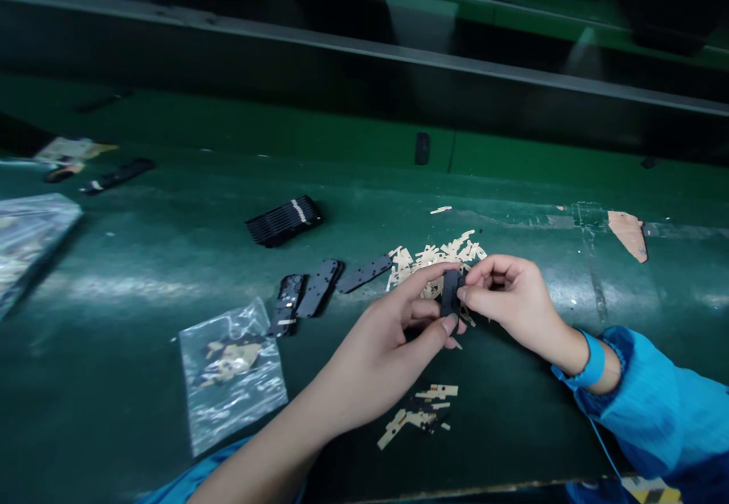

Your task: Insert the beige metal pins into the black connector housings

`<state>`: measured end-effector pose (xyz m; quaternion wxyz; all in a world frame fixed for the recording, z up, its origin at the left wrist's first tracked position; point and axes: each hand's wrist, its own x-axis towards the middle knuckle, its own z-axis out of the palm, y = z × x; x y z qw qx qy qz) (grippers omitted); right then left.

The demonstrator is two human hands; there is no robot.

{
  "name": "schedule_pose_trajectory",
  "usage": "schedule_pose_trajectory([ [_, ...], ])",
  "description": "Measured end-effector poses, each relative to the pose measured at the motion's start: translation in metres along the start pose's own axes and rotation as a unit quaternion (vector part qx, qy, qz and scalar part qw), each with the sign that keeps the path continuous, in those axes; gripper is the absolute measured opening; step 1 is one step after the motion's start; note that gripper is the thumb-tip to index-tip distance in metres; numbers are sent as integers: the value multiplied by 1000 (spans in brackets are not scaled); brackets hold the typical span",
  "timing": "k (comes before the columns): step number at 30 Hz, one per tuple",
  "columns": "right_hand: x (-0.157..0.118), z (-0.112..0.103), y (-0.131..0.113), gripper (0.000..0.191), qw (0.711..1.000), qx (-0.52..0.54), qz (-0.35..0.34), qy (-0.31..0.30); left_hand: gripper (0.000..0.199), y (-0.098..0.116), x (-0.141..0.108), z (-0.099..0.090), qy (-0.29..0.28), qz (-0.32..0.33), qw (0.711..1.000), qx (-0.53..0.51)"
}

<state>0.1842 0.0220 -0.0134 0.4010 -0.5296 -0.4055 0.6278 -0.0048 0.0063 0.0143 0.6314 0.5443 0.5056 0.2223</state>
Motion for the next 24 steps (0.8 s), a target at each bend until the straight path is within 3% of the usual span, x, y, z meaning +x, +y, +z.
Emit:
schedule_pose_trajectory([
  [6,-1,-1,2,17,999,-2,10,-34,55,1,1,0,4,1,1000,2],
  [15,0,-3,-1,28,1000,-24,-9,-13,56,-5,-2,-2,8,25,999,19],
  [20,1,-5,-2,25,993,31,17,-110,57,-4,-1,-3,1,25,1000,8],
  [24,0,-6,-1,28,994,36,10,-101,55,-1,2,-2,-11,24,999,-29],
])
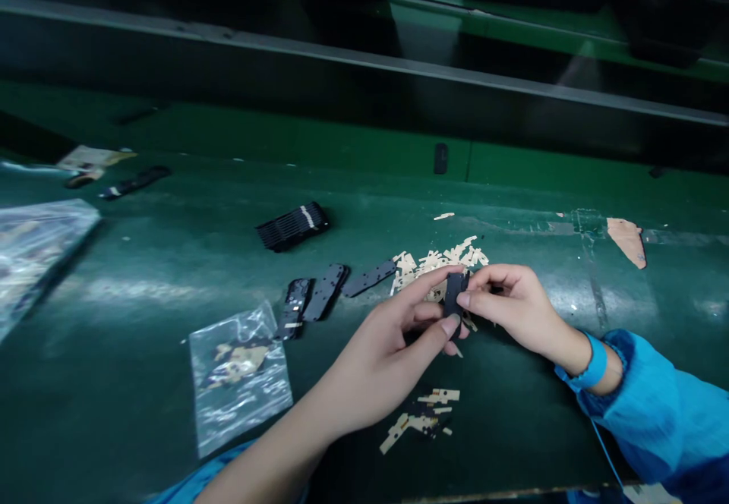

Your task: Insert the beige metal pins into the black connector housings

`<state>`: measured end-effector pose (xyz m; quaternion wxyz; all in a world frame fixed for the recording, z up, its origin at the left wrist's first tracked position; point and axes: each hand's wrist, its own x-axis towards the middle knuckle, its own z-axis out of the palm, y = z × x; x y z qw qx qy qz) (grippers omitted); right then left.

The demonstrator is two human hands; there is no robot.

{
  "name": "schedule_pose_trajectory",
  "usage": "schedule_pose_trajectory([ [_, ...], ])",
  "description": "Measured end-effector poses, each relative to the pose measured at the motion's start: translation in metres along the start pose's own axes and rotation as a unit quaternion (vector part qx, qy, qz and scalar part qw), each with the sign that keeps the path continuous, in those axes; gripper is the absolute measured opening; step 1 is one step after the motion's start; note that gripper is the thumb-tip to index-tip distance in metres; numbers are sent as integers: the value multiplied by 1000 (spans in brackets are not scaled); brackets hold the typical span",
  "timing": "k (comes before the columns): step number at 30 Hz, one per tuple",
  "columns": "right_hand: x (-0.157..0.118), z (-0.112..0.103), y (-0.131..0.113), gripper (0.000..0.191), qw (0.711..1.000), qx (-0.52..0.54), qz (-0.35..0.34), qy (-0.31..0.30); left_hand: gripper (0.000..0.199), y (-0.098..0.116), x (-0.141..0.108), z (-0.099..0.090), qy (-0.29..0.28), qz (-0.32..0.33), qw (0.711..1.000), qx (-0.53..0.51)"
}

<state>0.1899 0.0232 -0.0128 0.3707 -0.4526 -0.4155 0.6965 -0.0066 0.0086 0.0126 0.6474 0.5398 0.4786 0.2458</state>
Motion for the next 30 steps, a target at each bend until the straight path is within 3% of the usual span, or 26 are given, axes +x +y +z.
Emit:
schedule_pose_trajectory([
  [7,-2,-1,0,29,1000,-9,-21,17,53,-3,3,2,17,14,999,-35],
  [14,-2,-5,3,37,997,-34,-61,15,58,-9,7,-2,-46,-7,993,-109],
  [19,-2,-4,6,41,995,-66,-69,5,64,-12,10,0,-39,-22,987,-153],
  [24,-1,-4,4,47,995,-77,-61,-6,66,-13,12,-1,-73,-54,970,-227],
  [30,0,-11,3,36,994,-59,-87,38,63,-12,13,-5,-46,-30,979,-197],
])
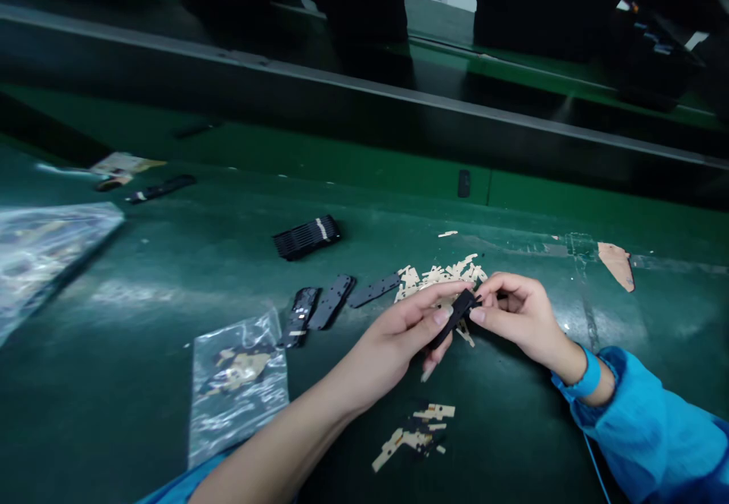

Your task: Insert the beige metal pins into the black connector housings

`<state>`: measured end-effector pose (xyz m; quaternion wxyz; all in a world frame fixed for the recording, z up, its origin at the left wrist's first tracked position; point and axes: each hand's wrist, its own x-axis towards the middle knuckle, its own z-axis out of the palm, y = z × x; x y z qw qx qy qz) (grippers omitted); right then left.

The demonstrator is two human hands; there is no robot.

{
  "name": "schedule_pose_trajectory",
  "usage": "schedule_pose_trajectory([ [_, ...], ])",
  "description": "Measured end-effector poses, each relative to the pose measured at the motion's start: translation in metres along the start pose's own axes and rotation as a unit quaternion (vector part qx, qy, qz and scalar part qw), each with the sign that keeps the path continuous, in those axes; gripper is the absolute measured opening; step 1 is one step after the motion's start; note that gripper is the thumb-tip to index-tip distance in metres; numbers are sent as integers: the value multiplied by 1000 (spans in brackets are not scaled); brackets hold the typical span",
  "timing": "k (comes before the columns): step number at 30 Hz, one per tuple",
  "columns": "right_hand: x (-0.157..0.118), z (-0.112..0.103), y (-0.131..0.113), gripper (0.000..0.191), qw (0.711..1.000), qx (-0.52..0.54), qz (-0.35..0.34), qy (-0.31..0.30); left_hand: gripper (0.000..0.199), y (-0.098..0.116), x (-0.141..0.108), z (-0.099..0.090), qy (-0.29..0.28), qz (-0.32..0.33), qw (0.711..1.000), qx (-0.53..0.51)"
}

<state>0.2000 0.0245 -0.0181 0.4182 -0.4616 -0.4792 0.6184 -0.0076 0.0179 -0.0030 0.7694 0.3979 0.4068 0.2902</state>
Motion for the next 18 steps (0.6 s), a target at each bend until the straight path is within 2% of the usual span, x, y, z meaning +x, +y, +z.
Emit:
schedule_pose_trajectory([
  [5,1,0,-1,36,999,-35,-3,28,59,-3,1,-3,-3,-7,1000,-1],
  [12,0,-4,-8,28,999,-22,-35,24,57,-2,0,-4,-5,-4,1000,11],
  [18,1,-7,-3,25,998,-20,-48,26,58,-3,0,-7,-21,-12,1000,8],
])
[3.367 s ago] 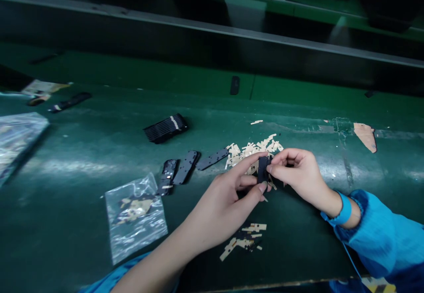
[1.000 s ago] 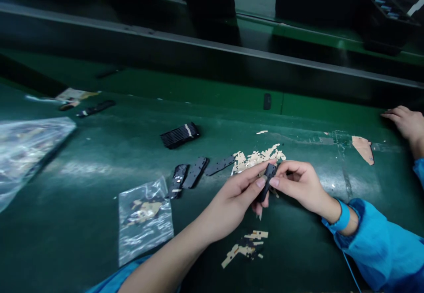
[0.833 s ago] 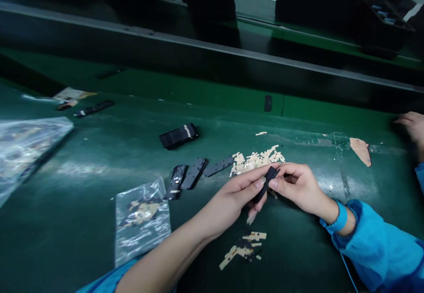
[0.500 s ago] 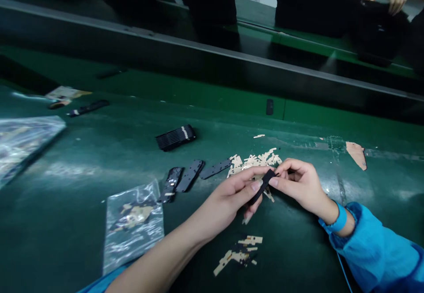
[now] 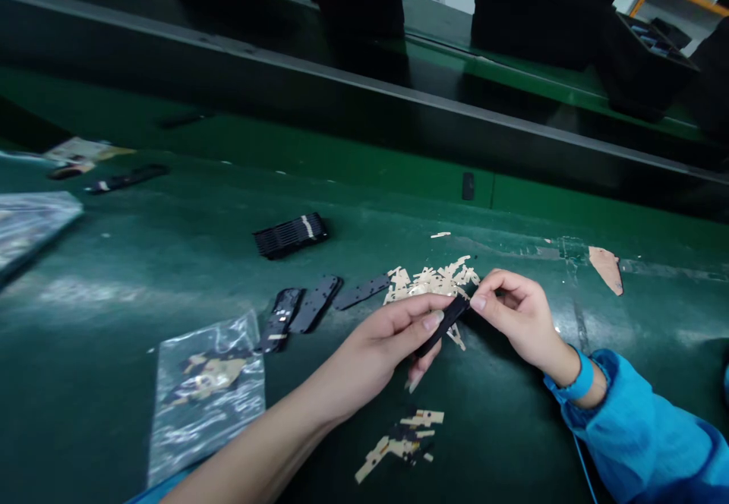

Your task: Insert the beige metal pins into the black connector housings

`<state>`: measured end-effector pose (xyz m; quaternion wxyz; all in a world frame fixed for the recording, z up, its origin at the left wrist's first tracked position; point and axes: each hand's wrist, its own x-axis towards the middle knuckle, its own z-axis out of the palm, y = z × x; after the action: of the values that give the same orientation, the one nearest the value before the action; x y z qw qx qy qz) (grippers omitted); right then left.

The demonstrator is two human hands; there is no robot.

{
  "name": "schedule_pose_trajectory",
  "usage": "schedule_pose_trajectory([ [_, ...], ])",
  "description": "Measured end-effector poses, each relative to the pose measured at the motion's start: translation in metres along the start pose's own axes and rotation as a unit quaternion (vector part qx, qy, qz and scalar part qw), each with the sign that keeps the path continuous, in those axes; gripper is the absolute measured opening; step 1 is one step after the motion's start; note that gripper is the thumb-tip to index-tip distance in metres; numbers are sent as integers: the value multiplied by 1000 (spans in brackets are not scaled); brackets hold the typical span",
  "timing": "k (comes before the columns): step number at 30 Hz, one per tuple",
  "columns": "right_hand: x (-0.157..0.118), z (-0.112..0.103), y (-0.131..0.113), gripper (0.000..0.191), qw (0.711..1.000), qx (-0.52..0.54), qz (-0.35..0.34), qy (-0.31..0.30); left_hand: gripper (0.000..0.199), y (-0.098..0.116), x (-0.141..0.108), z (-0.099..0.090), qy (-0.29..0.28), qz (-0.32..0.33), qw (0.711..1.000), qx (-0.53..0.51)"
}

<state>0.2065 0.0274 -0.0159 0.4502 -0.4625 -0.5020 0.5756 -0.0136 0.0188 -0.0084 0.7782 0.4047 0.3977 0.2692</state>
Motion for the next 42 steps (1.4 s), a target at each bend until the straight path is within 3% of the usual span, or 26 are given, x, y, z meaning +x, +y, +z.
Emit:
schedule_pose_trajectory([
  [16,1,-1,-1,31,999,7,11,-32,45,4,0,0,-24,4,999,24],
  [18,3,-3,-3,33,997,25,39,-57,42,7,-3,0,-34,15,998,51],
  [22,9,-10,-4,37,967,85,154,-183,33,12,-9,1,-61,42,987,145],
  [24,10,-12,-3,34,962,87,174,-191,33,13,-12,3,-42,62,975,207],
  [28,5,-9,-4,30,981,22,123,-151,34,11,-13,7,66,137,940,307],
  [30,2,-5,-5,24,986,-32,71,-147,34,9,-12,8,91,163,927,325],
  [34,-3,0,-5,22,985,-104,4,-140,35,7,-11,9,93,178,917,345],
  [42,-3,2,-6,23,981,-133,-47,-132,36,4,-9,7,89,185,912,356],
])
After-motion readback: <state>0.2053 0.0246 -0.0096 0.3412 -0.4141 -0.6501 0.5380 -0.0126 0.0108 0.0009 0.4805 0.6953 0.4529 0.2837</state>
